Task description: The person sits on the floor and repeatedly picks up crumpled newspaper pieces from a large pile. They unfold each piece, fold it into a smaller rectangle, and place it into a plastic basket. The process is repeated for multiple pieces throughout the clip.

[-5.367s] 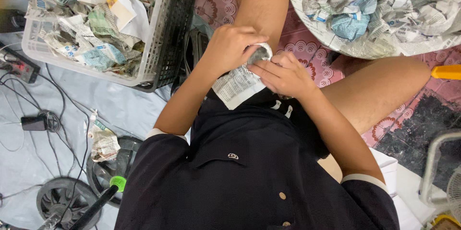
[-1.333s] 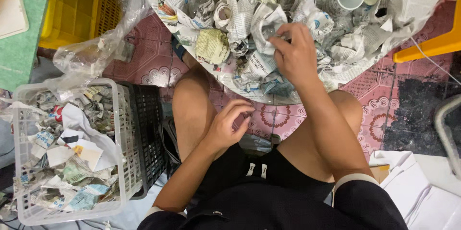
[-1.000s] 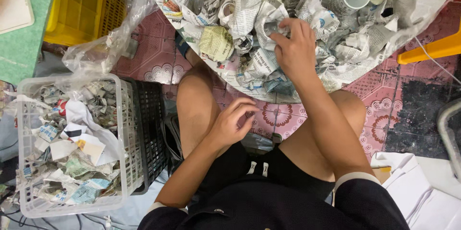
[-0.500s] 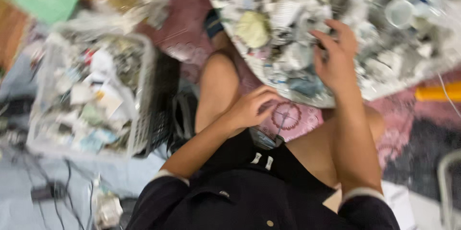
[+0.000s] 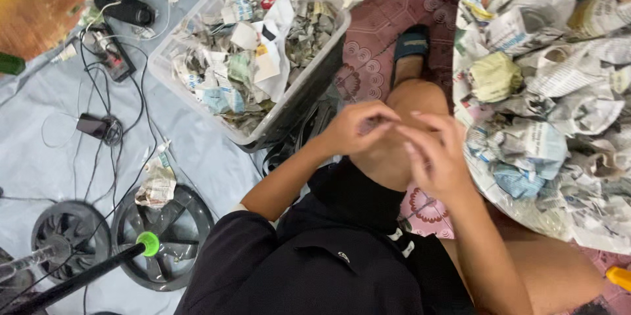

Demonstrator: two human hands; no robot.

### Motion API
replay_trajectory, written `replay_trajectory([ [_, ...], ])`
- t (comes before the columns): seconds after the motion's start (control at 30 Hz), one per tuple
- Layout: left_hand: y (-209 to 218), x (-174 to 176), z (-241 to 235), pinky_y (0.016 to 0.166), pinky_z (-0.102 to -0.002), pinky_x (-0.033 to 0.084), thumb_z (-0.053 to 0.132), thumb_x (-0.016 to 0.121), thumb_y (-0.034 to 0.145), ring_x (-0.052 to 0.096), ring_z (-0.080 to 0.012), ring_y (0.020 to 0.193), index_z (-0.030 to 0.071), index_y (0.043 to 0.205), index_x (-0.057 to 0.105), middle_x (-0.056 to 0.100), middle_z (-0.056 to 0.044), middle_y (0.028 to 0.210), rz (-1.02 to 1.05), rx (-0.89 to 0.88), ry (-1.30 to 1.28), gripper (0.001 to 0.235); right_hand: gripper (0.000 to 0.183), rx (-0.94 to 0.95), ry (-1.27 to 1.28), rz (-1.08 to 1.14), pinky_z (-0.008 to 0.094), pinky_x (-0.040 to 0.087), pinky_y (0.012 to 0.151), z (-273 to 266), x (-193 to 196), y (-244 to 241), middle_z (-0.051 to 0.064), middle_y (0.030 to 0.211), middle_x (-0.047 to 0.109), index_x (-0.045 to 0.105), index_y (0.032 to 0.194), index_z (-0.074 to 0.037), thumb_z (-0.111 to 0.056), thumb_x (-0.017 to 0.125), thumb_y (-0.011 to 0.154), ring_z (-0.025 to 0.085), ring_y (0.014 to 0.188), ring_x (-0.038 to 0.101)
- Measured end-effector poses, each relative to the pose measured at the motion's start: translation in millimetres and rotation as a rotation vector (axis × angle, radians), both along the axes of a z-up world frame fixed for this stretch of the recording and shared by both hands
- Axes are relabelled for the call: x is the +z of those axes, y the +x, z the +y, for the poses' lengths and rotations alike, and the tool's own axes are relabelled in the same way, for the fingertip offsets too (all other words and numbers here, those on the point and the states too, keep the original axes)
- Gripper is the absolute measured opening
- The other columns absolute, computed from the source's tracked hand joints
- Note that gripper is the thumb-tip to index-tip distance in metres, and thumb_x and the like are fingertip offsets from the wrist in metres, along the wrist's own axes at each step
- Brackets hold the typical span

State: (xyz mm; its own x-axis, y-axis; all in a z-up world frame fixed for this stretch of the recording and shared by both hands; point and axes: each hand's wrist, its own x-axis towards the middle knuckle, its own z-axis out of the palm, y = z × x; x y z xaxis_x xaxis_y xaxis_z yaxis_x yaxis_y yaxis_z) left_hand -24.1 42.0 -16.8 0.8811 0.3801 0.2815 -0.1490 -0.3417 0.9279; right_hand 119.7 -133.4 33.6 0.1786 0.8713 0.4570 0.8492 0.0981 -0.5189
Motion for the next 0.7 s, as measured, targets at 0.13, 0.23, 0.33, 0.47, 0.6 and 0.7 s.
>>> replay_trajectory([
  [0.13, -23, -20, 39, 0.083, -0.034, 0.058, 0.008, 0.067, 0.096, 0.074, -0.0231, 0.097, 0.006, 0.114, 0.070, 0.074, -0.009, 0.108, 0.014, 0.137, 0.036, 0.019, 0.038, 0.119, 0.060, 0.024, 0.044, 0.043, 0.104, 37, -20, -31, 0.012, 0.134, 0.059, 0.068, 0.125, -0.012, -0.003, 0.073, 0.088, 0.032, 0.118, 0.057],
  [0.23, -23, -47, 77, 0.087, -0.038, 0.056, 0.008, 0.066, 0.095, 0.072, -0.0308, 0.101, 0.005, 0.113, 0.070, 0.074, -0.014, 0.110, 0.046, 0.309, 0.203, 0.019, 0.038, 0.133, 0.111, 0.038, 0.044, 0.043, 0.105, 55, -37, -51, 0.011, 0.132, 0.059, 0.067, 0.123, -0.013, -0.004, 0.075, 0.087, 0.033, 0.119, 0.057],
  [0.33, -15, -87, 128, 0.091, -0.043, 0.054, 0.008, 0.061, 0.098, 0.070, -0.0386, 0.104, 0.004, 0.113, 0.070, 0.073, -0.018, 0.109, 0.113, 0.485, 0.264, 0.018, 0.040, 0.170, 0.131, 0.131, 0.042, 0.044, 0.101, 64, -55, -63, 0.012, 0.131, 0.059, 0.067, 0.120, -0.011, -0.002, 0.076, 0.083, 0.030, 0.112, 0.058],
  [0.47, 9, -160, 203, 0.094, -0.044, 0.054, 0.008, 0.059, 0.098, 0.070, -0.0376, 0.104, 0.005, 0.108, 0.073, 0.074, -0.018, 0.107, 0.314, 0.584, 0.251, 0.017, 0.041, 0.157, 0.243, 0.175, 0.040, 0.049, 0.095, 74, -85, -73, 0.013, 0.130, 0.059, 0.064, 0.119, -0.009, 0.005, 0.076, 0.083, 0.033, 0.113, 0.057],
  [0.6, 48, -232, 244, 0.097, -0.049, 0.048, 0.006, 0.064, 0.090, 0.062, -0.0452, 0.111, 0.002, 0.112, 0.073, 0.064, -0.028, 0.113, 0.420, 0.422, 0.356, 0.024, 0.040, 0.201, 0.203, 0.209, 0.034, 0.053, 0.083, 83, -116, -78, 0.013, 0.127, 0.060, 0.064, 0.118, -0.010, 0.007, 0.076, 0.083, 0.030, 0.107, 0.059],
  [0.7, 63, -262, 256, 0.100, -0.046, 0.048, 0.009, 0.070, 0.081, 0.060, -0.0465, 0.113, 0.002, 0.111, 0.074, 0.057, -0.031, 0.124, 0.366, 0.432, 0.345, 0.031, 0.040, 0.272, 0.174, 0.246, 0.033, 0.054, 0.081, 83, -130, -80, 0.015, 0.127, 0.057, 0.064, 0.118, -0.008, 0.008, 0.076, 0.083, 0.028, 0.102, 0.060],
])
